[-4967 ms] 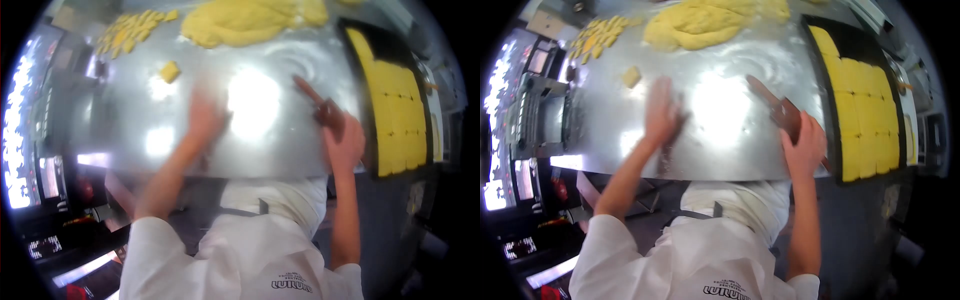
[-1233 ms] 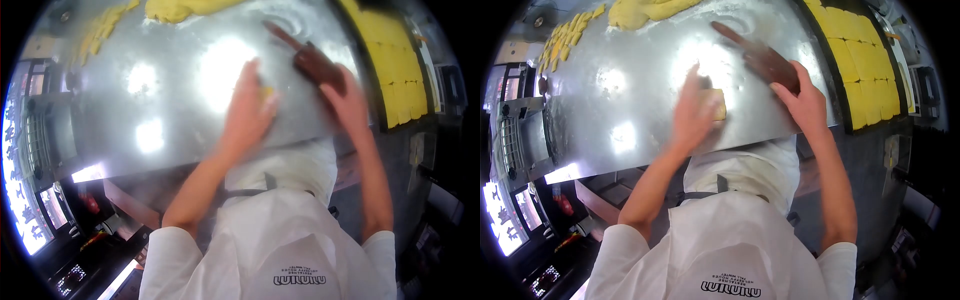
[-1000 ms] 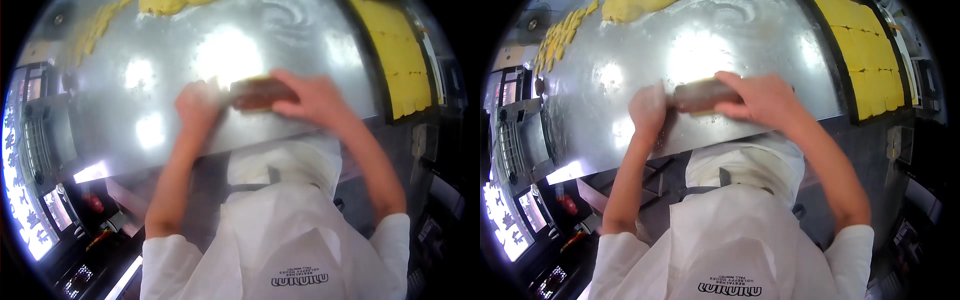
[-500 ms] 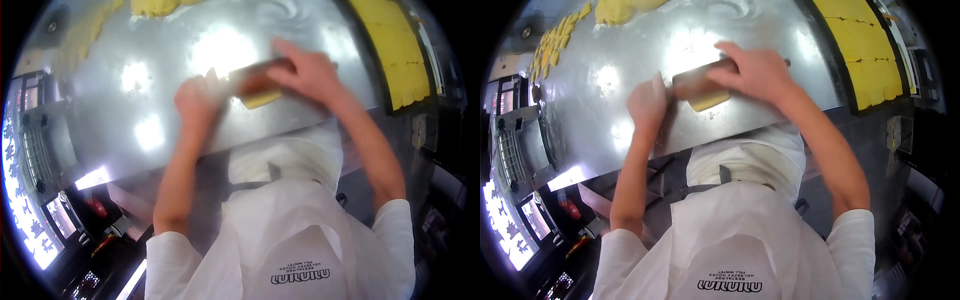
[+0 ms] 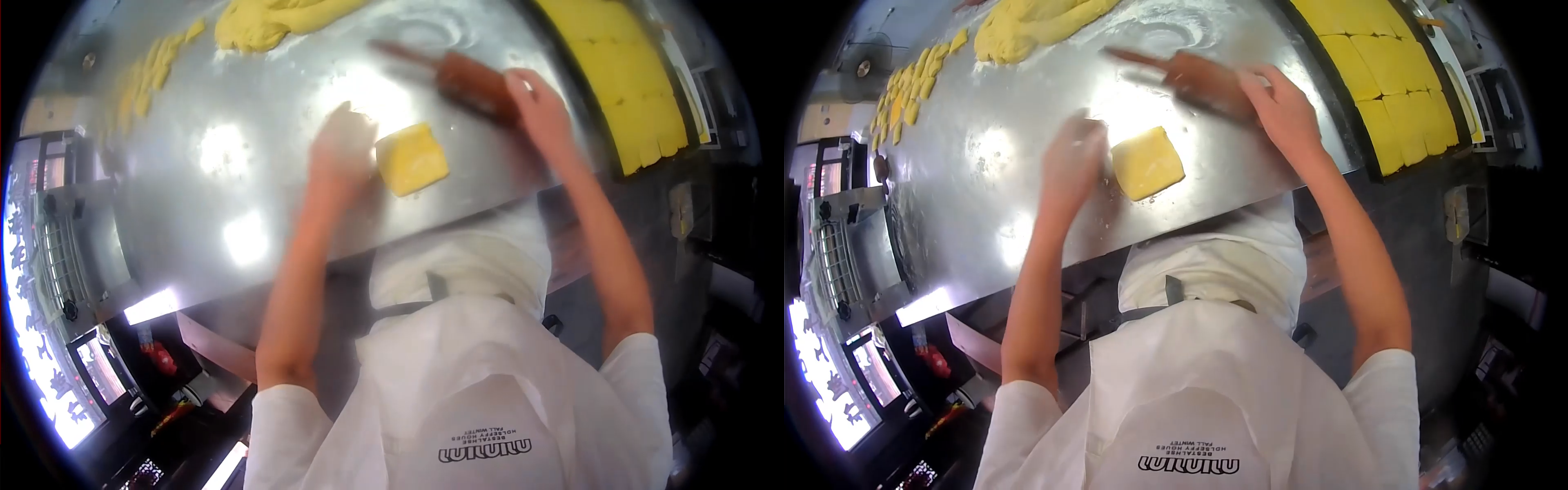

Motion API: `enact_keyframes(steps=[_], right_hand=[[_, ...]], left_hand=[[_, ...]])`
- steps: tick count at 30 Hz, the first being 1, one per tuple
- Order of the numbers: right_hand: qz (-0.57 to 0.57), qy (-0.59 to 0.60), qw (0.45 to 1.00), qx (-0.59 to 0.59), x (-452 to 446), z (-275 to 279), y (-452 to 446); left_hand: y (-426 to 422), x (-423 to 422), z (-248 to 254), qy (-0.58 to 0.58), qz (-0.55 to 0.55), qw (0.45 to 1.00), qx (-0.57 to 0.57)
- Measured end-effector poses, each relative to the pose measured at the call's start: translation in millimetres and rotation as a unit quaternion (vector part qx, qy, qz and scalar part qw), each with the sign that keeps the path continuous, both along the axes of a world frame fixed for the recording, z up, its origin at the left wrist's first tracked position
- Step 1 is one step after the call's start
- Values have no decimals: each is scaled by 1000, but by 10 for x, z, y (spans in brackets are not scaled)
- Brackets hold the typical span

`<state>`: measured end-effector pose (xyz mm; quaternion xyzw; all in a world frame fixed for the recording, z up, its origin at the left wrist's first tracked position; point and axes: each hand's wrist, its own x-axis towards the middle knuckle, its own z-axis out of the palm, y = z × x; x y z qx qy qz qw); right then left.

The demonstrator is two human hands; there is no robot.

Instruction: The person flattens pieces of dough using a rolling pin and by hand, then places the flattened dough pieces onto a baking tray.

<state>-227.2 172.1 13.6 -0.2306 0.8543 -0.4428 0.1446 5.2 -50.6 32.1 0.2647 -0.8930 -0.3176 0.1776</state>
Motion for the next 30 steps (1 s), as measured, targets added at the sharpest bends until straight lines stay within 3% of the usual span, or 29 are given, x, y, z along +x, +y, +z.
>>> enact_keyframes(steps=[2, 8, 9, 13, 17, 20, 21, 24, 27, 30], right_hand=[[-56, 172, 982, 60, 61, -80, 164], [-123, 163, 978, 50, 100, -100, 610], [-129, 160, 978, 38, 130, -96, 623], [-152, 158, 975, 43, 202, -41, 559], [-157, 164, 972, 60, 160, -45, 521], [-161, 142, 975, 55, 175, 19, 508], [-160, 146, 975, 53, 165, 19, 509], [-165, 146, 974, 43, 172, -8, 529], [-170, 142, 974, 37, 179, -24, 510], [-168, 156, 972, 44, 171, -29, 517]], left_hand=[[154, -166, -74, -75, -63, 995, -15], [47, -356, -64, -177, -104, 972, 116], [47, -367, -51, -108, -120, 984, 78], [-377, -881, -126, -60, -130, 987, 68], [-967, -1655, -321, -36, -4, 999, 19], [-1055, -1905, -241, 19, 62, 995, 79], [-1117, -1960, -220, -15, 55, 992, 115], [-1110, -1904, -249, 51, 37, 998, 17], [-859, -1642, 234, 58, 46, 997, 35], [-743, -1328, 253, 156, 59, 951, 261]])
